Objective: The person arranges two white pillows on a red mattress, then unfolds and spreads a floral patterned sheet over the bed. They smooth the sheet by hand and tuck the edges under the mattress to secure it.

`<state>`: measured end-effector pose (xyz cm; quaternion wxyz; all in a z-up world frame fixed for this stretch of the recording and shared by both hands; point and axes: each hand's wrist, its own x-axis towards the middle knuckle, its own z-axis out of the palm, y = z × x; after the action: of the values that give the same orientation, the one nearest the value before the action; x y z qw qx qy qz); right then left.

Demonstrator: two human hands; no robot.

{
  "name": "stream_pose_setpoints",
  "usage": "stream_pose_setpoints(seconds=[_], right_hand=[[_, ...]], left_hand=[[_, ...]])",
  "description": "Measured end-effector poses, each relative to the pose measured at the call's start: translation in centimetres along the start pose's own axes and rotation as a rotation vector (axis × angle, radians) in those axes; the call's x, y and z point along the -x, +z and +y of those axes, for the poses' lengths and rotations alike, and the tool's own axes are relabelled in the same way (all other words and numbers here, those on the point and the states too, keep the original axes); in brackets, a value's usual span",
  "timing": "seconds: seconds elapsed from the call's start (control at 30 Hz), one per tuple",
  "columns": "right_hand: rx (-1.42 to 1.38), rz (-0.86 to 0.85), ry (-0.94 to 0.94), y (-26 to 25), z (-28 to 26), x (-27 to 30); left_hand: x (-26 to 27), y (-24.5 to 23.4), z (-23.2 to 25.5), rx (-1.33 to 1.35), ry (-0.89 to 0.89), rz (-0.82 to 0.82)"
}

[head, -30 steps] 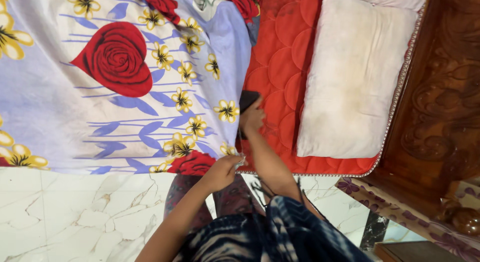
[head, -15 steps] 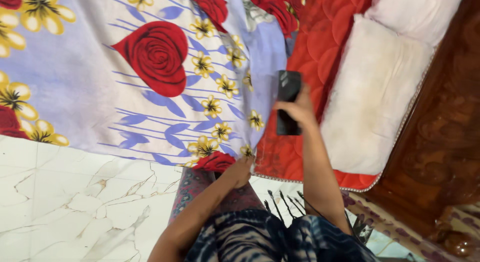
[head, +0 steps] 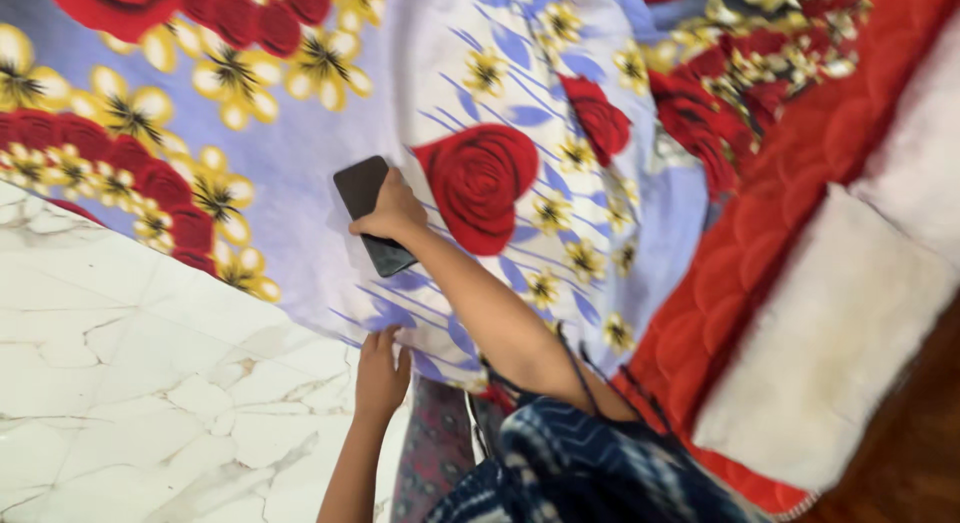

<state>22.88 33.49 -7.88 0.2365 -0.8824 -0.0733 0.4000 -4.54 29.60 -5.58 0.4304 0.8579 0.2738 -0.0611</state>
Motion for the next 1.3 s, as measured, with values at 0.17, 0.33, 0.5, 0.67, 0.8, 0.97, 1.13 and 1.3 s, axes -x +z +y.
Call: stream_pose_setpoints(seconds=[0.17, 0.33, 0.5, 0.67, 0.8, 0.97, 1.13, 1.3], right_hand=[[-0.213, 0.251, -0.318, 6.4, -4.2, -6.7], [-0.241, 0.397, -0.52, 4.7, 0.1, -4.6], [-0.573, 0.975, -0.582, -4.7, 16.0, -2.6], [-0.338, 1.421, 0.319, -15.6, 40.0, 4.8], [-0.498, 1.021, 0.868, -17.0, 48.7, 9.0], [-1.42, 0.355, 0.077, -18.0, 52.8, 10.7], [-1.453, 0.264, -0.054, -19.6, 48.5, 15.2], [-1.476, 0.023, -0.083, -20.1, 44.1, 23.9]], left_hand=[[0.6, -2.1, -4.5, 0.009, -0.138, 0.001], [0.4, -0.6, -3.7, -0.007, -0.04, -0.048], [-0.4, 1.6, 2.0, -0.015, 0.072, -0.203], [-0.6, 5.5, 7.6, -0.046, 0.181, -0.301], [0.3, 10.8, 12.5, -0.074, 0.259, -0.426], [2.8, 17.0, 21.3, -0.041, 0.378, -0.506], [4.4, 19.5, 30.3, 0.006, 0.554, -0.303], [4.7, 22.7, 36.1, -0.054, 0.583, -0.059]])
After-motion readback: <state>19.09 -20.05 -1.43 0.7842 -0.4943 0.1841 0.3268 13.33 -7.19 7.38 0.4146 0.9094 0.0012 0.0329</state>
